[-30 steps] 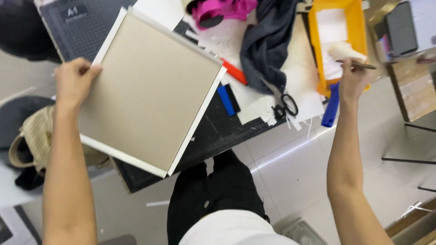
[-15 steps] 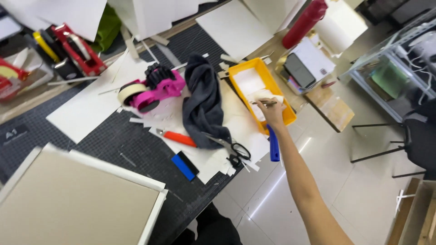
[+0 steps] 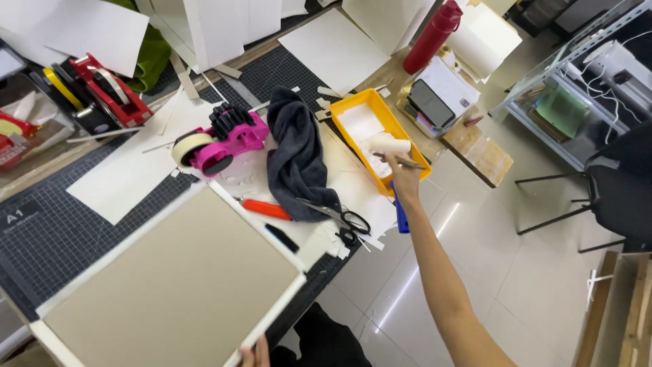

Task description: Trimming excess paper from the edges of a handmade box using scissors and smoothing it down with a squeegee.

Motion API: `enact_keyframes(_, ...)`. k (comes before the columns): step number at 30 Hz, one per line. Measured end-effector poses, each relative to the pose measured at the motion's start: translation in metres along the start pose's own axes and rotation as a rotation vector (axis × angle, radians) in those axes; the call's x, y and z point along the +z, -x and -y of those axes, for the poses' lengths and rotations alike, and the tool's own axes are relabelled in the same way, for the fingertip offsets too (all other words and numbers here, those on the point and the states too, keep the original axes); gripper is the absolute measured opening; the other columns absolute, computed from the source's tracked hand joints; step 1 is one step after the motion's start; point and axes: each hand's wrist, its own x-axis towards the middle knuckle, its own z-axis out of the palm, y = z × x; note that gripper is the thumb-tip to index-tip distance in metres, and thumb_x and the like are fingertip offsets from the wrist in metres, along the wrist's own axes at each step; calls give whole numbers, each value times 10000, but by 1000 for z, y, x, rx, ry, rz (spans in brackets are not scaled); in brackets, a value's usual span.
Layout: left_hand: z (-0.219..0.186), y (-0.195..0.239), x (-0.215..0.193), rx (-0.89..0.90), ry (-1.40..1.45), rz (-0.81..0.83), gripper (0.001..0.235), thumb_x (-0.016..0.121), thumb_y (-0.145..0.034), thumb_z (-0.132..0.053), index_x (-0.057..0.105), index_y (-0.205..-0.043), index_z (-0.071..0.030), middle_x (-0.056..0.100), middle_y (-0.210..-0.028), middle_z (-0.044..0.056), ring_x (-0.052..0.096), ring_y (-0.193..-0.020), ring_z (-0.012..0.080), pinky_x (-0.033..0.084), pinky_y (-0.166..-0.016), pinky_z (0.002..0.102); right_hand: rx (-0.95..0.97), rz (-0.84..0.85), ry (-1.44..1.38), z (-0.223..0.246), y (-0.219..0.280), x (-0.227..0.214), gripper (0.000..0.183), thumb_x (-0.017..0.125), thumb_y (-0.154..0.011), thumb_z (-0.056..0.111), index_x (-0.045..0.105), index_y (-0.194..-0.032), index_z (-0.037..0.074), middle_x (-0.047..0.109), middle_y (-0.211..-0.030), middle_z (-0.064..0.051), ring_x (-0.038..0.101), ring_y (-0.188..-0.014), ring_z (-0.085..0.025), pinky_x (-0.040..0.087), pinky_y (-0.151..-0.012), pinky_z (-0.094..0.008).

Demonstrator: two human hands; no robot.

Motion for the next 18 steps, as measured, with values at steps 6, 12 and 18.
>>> enact_keyframes(6,65,103,263,74,-78,-191,380,507,-986,-156,513,-1335,-6,556,-1383,154,542,-1322,243,487,-1122,306,553,48,-1153,62,72,-8,293,538,-1038,222,664,-1081,-38,725,-950,-198,693,-833,-244,547,-668,-334)
enact_keyframes(12,47,70,291,345,-87,-184,206,573,-975,-92,585,-1143,27,661,-1233,197,662,-1175,258,549,-1081,331,872,113,-1437,77,143,5,118,616,-1014,86,645,-975,-22,651,-783,-92,627,-648,-129,583,-596,-226)
enact_keyframes(18,62,52,314,291,-93,-131,328,496,-993,-49,478,-1248,156,576,-1354,307,608,-1291,303,557,-1019,296,895,262,-1648,76,173,11,91,648,-939,110,654,-963,23,625,-832,-97,599,-741,-166,551,-659,-254)
